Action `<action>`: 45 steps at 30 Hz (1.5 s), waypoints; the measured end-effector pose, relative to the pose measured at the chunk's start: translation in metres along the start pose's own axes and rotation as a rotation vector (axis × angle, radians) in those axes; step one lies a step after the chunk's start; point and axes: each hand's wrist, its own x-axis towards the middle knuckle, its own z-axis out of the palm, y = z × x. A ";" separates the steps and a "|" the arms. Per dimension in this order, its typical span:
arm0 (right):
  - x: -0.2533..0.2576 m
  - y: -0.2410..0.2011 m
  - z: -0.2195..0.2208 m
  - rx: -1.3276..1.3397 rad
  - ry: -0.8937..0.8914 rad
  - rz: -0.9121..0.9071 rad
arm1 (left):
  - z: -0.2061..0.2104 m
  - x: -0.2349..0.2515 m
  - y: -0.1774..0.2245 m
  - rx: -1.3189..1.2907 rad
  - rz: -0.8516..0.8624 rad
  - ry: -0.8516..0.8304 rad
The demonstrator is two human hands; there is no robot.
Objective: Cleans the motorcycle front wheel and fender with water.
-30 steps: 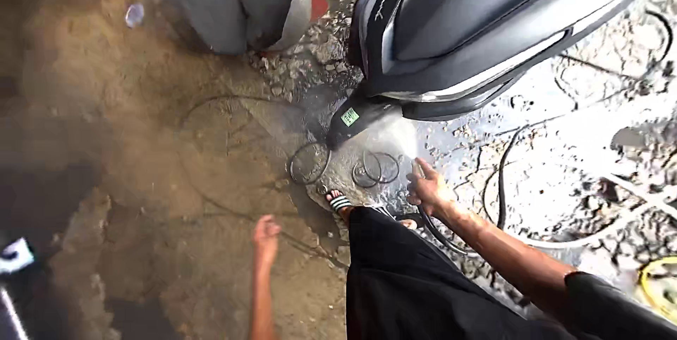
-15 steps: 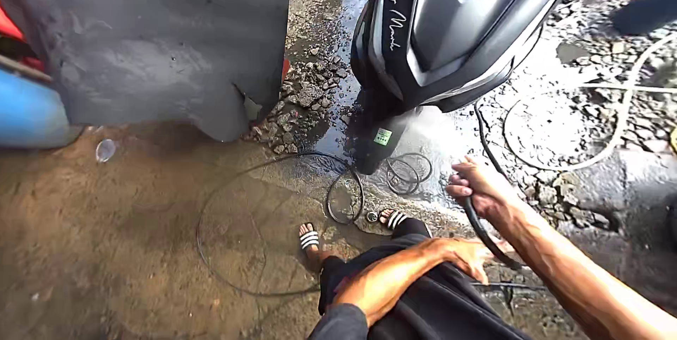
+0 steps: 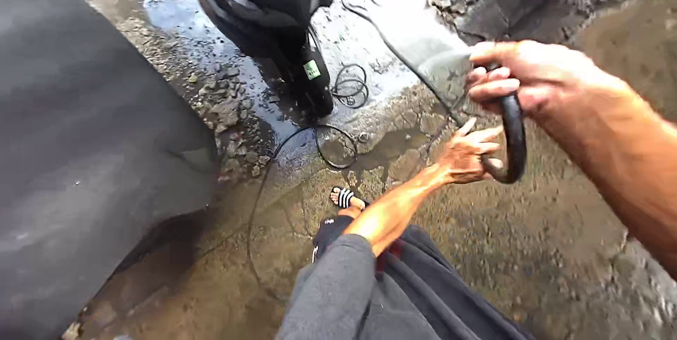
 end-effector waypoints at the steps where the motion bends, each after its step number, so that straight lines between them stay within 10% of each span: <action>1: -0.002 0.008 -0.009 -0.037 0.069 -0.041 | 0.011 -0.043 -0.007 -0.027 -0.076 -0.042; 7: 0.051 0.198 -0.090 0.005 0.098 -0.034 | -0.058 -0.291 0.050 0.115 -0.952 -0.462; 11: 0.030 0.381 -0.064 0.104 -0.022 0.052 | -0.093 -0.402 0.100 0.319 -1.318 -0.705; 15: 0.028 0.442 -0.014 0.142 -0.035 0.029 | -0.127 -0.442 0.088 0.513 -1.533 -0.723; 24: 0.098 0.414 0.089 -0.036 -0.070 -0.088 | -0.214 -0.409 0.023 0.767 -1.600 -0.547; 32: 0.296 0.356 0.172 -0.334 -0.057 -0.137 | -0.293 -0.323 -0.144 0.711 -1.503 -0.580; 40: 0.453 0.374 0.238 0.116 -0.181 -0.315 | -0.349 -0.264 -0.263 0.868 -1.306 -0.833; 45: 0.506 0.365 0.262 0.316 -0.330 -0.434 | -0.371 -0.264 -0.304 0.393 -1.255 -0.951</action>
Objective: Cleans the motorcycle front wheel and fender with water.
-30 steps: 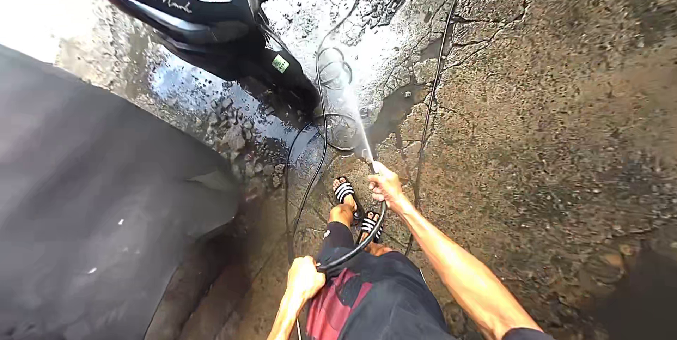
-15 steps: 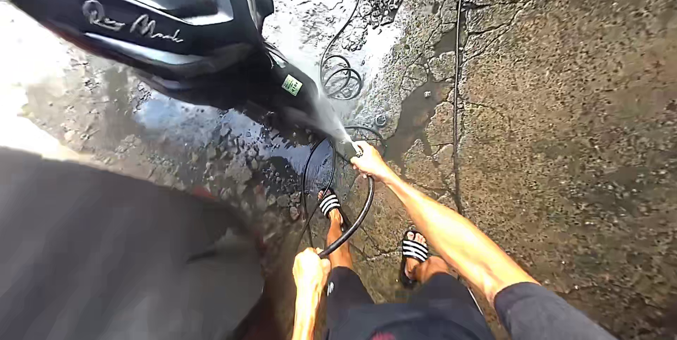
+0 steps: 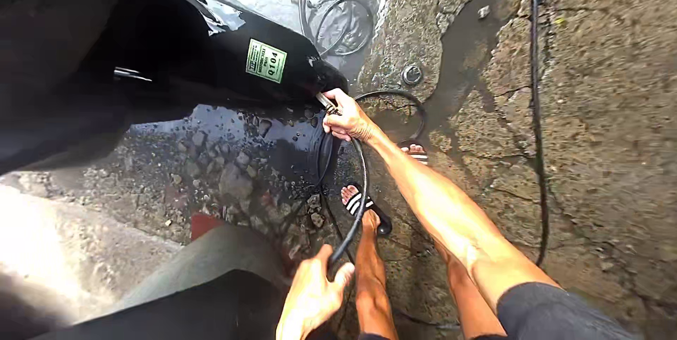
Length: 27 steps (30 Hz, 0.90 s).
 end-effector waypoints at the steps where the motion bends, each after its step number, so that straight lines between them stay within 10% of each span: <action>1: 0.009 0.000 0.000 -0.017 -0.029 -0.024 | -0.004 0.009 0.002 -0.071 0.075 -0.098; 4: 0.030 0.002 0.005 -0.099 -0.063 -0.129 | -0.012 0.064 0.016 -0.285 0.268 -0.307; 8: 0.030 0.011 0.003 -0.176 0.023 -0.244 | 0.020 0.152 0.050 -0.705 0.296 -0.091; 18: 0.033 -0.024 -0.024 -0.414 -0.087 0.037 | 0.028 0.202 0.122 -0.302 -0.106 0.177; 27: 0.025 0.003 -0.014 -0.125 0.040 -0.149 | 0.023 0.196 0.099 -0.146 -0.275 0.199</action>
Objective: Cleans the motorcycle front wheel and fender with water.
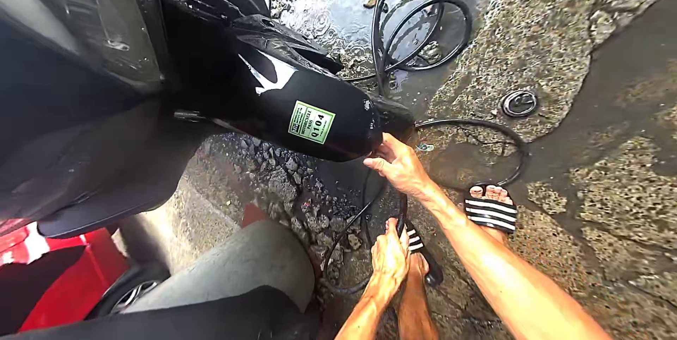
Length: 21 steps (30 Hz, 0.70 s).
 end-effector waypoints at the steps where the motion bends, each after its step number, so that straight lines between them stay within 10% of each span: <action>1: -0.001 0.003 0.001 0.041 0.017 -0.015 | 0.000 0.003 -0.003 0.013 0.008 0.013; 21: -0.005 0.021 0.015 -0.024 0.026 -0.164 | 0.003 0.034 -0.025 0.193 0.043 0.244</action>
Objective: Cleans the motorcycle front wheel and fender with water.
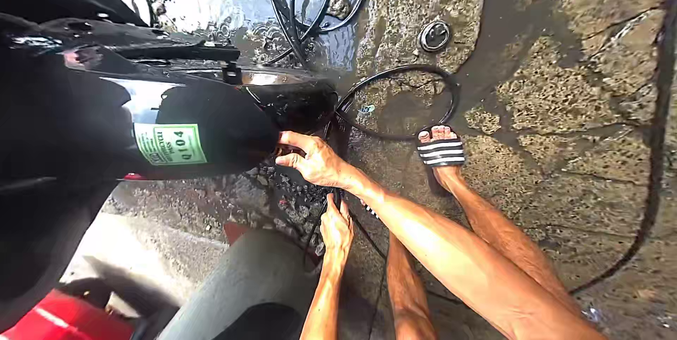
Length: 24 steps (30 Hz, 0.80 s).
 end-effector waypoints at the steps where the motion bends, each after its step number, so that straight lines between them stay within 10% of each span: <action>1: 0.000 -0.001 0.000 0.007 -0.008 0.016 | -0.001 -0.002 -0.003 0.018 0.002 0.009; 24: 0.006 -0.020 -0.012 0.010 -0.022 0.138 | -0.023 -0.034 0.007 0.105 -0.063 -0.116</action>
